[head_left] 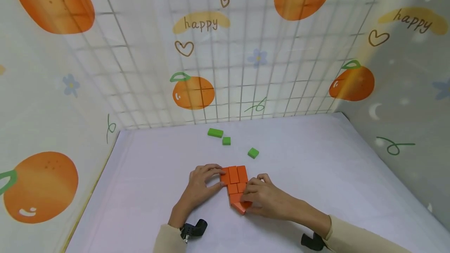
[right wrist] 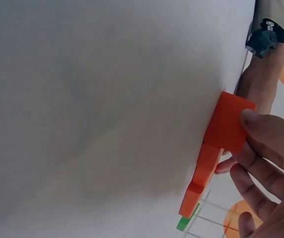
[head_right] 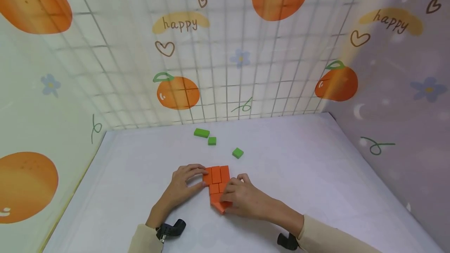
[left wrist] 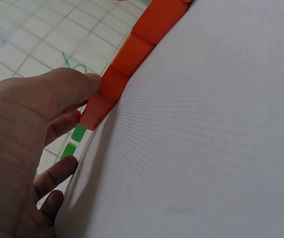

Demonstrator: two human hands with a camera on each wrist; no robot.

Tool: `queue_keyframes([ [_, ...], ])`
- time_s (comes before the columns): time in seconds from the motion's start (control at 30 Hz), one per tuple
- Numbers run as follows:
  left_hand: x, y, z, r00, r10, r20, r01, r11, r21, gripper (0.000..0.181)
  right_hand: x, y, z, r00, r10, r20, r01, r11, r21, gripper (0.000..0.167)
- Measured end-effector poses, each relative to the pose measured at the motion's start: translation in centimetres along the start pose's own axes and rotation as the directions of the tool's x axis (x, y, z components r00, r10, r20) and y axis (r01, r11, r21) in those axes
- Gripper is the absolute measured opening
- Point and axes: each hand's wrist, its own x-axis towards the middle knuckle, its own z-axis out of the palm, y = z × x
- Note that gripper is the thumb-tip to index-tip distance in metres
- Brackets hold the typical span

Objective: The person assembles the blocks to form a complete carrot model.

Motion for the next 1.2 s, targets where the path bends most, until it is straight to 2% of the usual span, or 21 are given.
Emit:
queue_keyframes([
  [0.2, 0.1, 0.1, 0.0, 1.000, -0.025, 0.016, 0.025, 1.000, -0.003, 0.033, -0.1, 0.3, 0.1, 1.000, 0.006, 0.009, -0.006, 1.000, -0.008, 0.030],
  [0.33, 0.1, 0.0, -0.1, 1.000, -0.019, 0.009, 0.019, 1.000, -0.001, 0.033, 0.1, 0.3, 0.0, 0.999, 0.015, 0.041, -0.015, 1.000, 0.012, 0.030],
  [0.5, 0.1, 0.1, -0.3, 1.000, -0.014, 0.004, 0.014, 1.000, -0.017, 0.033, 1.0, 0.8, -1.4, 0.989, 0.098, 0.108, -0.108, 0.990, 0.092, 0.030],
  [0.63, 0.1, 0.1, -0.2, 1.000, -0.026, 0.012, 0.026, 0.999, -0.019, 0.032, 2.4, 2.5, -2.6, 0.980, 0.194, 0.046, -0.199, 0.970, 0.140, 0.026],
  [0.73, 0.1, 0.0, 0.0, 0.999, -0.027, 0.018, 0.027, 1.000, -0.016, 0.032, 3.4, 4.3, -3.0, 0.964, 0.265, -0.022, -0.259, 0.955, 0.146, 0.021],
  [0.87, 0.3, 0.0, 0.1, 1.000, -0.009, 0.011, 0.010, 1.000, -0.017, 0.031, 5.3, 6.6, -3.2, 0.937, 0.342, -0.075, -0.329, 0.934, 0.141, 0.021],
  [1.03, 0.3, -0.1, 0.1, 1.000, -0.014, 0.009, 0.014, 1.000, -0.010, 0.031, 8.6, 9.6, -2.6, 0.903, 0.420, -0.095, -0.407, 0.904, 0.129, 0.029],
  [1.2, 0.1, -0.2, 0.0, 1.000, -0.027, 0.005, 0.027, 0.999, -0.024, 0.031, 12.4, 12.4, -1.4, 0.865, 0.496, -0.068, -0.486, 0.865, 0.126, 0.036],
])
